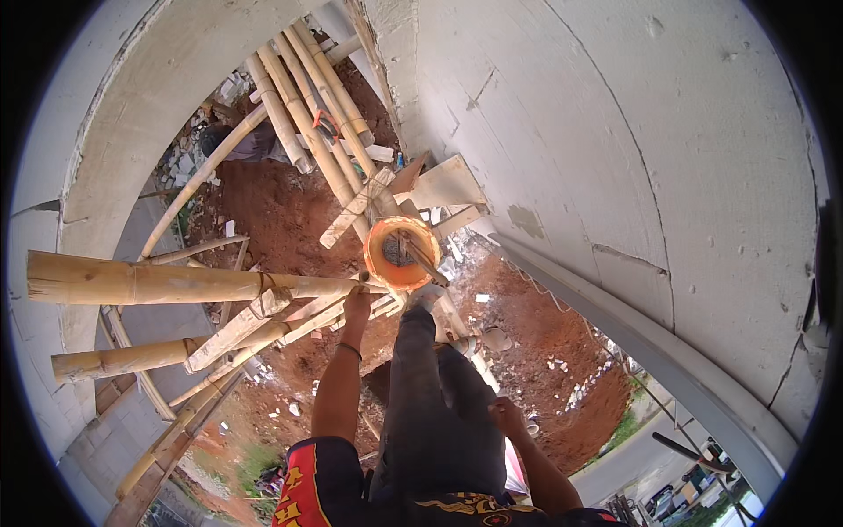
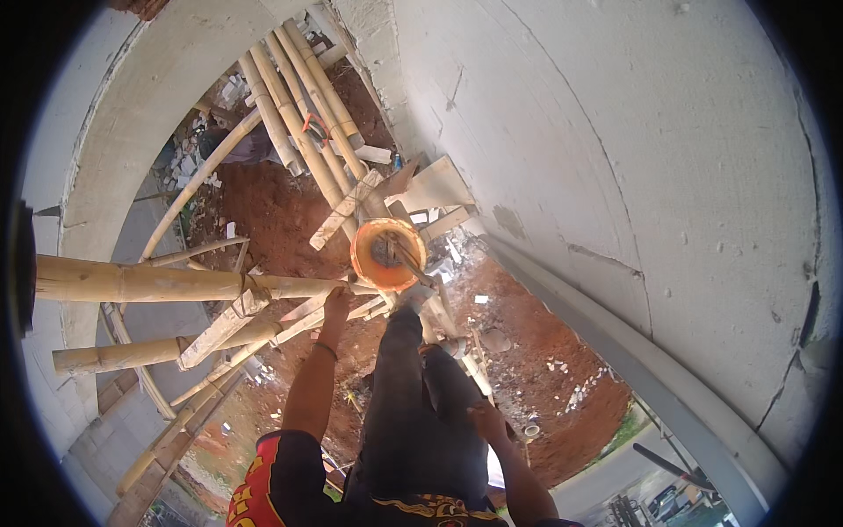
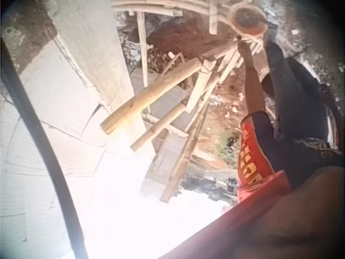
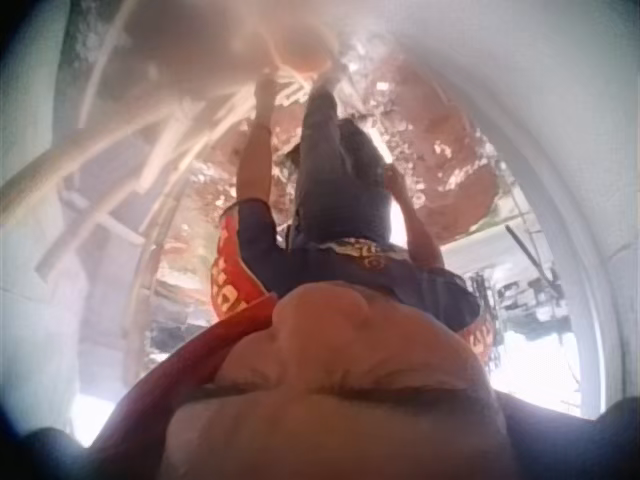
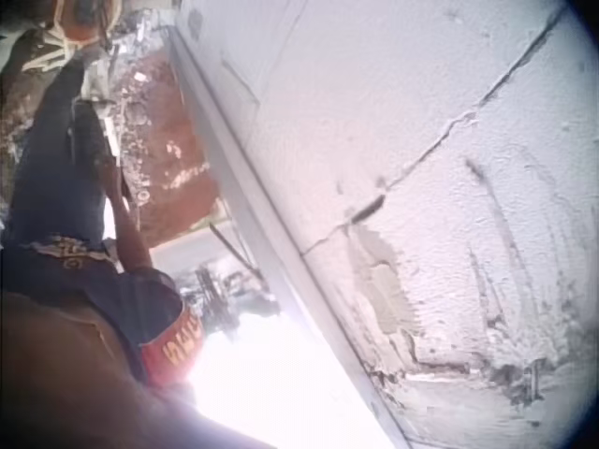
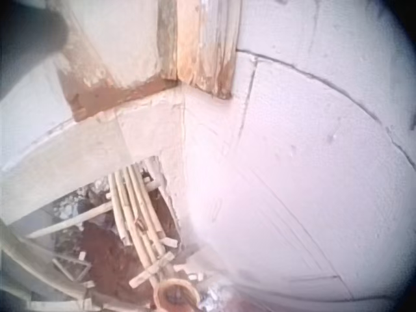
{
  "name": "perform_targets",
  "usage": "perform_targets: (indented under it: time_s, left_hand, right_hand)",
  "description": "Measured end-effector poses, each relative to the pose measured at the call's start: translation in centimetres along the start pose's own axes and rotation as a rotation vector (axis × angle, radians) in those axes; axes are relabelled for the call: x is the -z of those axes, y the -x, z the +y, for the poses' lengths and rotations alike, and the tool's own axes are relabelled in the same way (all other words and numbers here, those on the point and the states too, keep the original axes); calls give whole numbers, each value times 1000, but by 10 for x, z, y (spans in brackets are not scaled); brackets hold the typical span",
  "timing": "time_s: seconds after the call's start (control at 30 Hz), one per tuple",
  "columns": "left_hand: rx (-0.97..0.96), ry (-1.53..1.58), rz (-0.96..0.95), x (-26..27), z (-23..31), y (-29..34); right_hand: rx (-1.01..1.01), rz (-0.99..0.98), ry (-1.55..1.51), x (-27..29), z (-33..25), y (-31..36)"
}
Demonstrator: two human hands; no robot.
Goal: The person assembles a rebar cage on a construction site. They tie rebar segments together using wire and a hammer, then adjust the cage structure.
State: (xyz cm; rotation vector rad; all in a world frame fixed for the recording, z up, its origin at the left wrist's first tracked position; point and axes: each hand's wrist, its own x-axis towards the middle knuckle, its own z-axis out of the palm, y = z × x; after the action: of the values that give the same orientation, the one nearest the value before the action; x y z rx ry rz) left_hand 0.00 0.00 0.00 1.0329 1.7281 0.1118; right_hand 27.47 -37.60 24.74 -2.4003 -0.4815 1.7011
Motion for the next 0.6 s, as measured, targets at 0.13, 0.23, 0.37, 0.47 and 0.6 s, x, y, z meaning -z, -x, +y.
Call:
perform_targets:
  time_s: [0.13,0.23,0.37,0.47,0.6]
  left_hand:
    - [12,-54,139,-7,-7,-85]
    - [5,191,165,-24,-30,-151]
    - [119,375,99,-45,-65,-218]
    - [132,455,-9,-60,-94,-263]
    - [117,759,-276,-79,-121,-300]
  right_hand:
    - [108,10,170,-37,0,-36]
    - [226,84,188,-60,4,-80]
    - [146,108,25,-89,1,-138]
    - [216,90,-57,-98,-21,-170]
    - [350,23,-95,-109,-79,-220]
